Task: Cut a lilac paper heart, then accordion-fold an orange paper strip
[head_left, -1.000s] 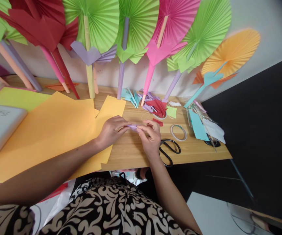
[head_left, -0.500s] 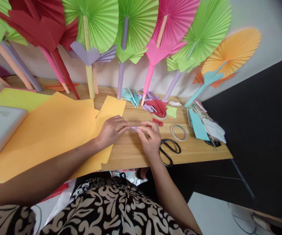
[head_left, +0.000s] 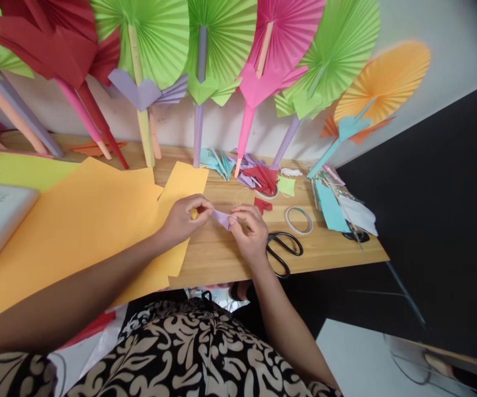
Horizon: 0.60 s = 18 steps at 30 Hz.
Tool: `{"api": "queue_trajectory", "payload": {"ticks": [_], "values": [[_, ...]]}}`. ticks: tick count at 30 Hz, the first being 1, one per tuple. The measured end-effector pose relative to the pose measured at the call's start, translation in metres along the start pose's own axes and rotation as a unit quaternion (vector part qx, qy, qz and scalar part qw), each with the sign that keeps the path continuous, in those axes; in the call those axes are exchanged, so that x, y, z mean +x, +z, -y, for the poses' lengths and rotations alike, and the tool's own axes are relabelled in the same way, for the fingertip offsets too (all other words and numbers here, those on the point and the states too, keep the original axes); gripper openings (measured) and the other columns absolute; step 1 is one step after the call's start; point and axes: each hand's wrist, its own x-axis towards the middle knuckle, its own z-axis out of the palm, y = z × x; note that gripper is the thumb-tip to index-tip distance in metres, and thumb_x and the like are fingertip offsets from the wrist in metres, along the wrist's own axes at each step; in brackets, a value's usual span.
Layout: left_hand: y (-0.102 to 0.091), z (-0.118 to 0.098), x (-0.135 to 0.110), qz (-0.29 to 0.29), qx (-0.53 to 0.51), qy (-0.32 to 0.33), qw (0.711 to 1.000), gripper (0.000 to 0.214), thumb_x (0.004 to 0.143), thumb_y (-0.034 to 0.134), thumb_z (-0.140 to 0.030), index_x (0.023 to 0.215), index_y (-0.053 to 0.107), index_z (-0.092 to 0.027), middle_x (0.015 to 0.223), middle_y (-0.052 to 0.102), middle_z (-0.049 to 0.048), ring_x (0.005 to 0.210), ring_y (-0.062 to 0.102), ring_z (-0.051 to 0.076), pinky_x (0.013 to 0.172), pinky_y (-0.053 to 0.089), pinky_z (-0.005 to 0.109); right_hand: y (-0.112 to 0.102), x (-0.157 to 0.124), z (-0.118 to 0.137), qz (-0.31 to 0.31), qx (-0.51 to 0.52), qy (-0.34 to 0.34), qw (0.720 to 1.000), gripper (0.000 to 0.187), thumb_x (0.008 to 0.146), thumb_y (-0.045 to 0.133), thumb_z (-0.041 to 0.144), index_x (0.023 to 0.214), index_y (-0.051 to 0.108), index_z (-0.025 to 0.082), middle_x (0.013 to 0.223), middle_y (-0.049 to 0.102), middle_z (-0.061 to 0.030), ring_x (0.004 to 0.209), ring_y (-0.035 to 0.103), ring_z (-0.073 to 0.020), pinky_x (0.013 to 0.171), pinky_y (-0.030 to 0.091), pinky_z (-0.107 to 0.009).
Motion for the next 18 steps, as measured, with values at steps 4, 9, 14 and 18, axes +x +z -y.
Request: {"api": "queue_trajectory", "payload": {"ticks": [4, 9, 14, 18], "values": [[0.001, 0.006, -0.001, -0.007, -0.117, -0.069, 0.991, 0.021, 0.086, 0.064, -0.035, 0.08, 0.063, -0.015, 0.078, 0.063, 0.0015, 0.074, 0.058, 0.012, 0.072, 0.046, 0.024, 0.0, 0.0, 0.0, 0.006, 0.005, 0.002, 1.0, 0.014, 0.092, 0.059, 0.022, 0.081, 0.069, 0.023, 0.09, 0.071, -0.0044, 0.091, 0.064, -0.0196, 0.083, 0.051, -0.038], [0.006, 0.01, -0.001, 0.039, -0.22, -0.115, 0.968, 0.032, 0.08, 0.075, -0.039, 0.099, 0.066, -0.015, 0.093, 0.068, 0.0041, 0.081, 0.062, 0.013, 0.075, 0.05, 0.024, 0.0, -0.001, -0.002, 0.01, 0.006, 0.035, 0.999, 0.017, 0.092, 0.058, 0.026, 0.081, 0.071, 0.023, 0.091, 0.071, -0.0043, 0.091, 0.065, -0.0201, 0.084, 0.052, -0.038], [0.01, 0.009, -0.004, 0.092, -0.205, -0.153, 0.962, 0.034, 0.077, 0.078, -0.041, 0.094, 0.069, -0.013, 0.094, 0.073, 0.0063, 0.084, 0.066, 0.016, 0.081, 0.052, 0.029, -0.001, -0.002, -0.002, 0.012, 0.019, 0.03, 0.999, 0.016, 0.092, 0.059, 0.024, 0.082, 0.07, 0.022, 0.09, 0.071, -0.0042, 0.091, 0.065, -0.0193, 0.083, 0.052, -0.037], [0.01, 0.009, -0.004, 0.107, -0.202, -0.149, 0.962, 0.031, 0.08, 0.073, -0.043, 0.091, 0.07, -0.014, 0.092, 0.075, 0.0055, 0.082, 0.066, 0.016, 0.079, 0.052, 0.029, 0.002, -0.001, -0.001, 0.019, 0.029, 0.021, 0.999, 0.017, 0.093, 0.057, 0.022, 0.082, 0.07, 0.022, 0.09, 0.071, -0.0039, 0.09, 0.065, -0.0189, 0.083, 0.052, -0.037]]}}
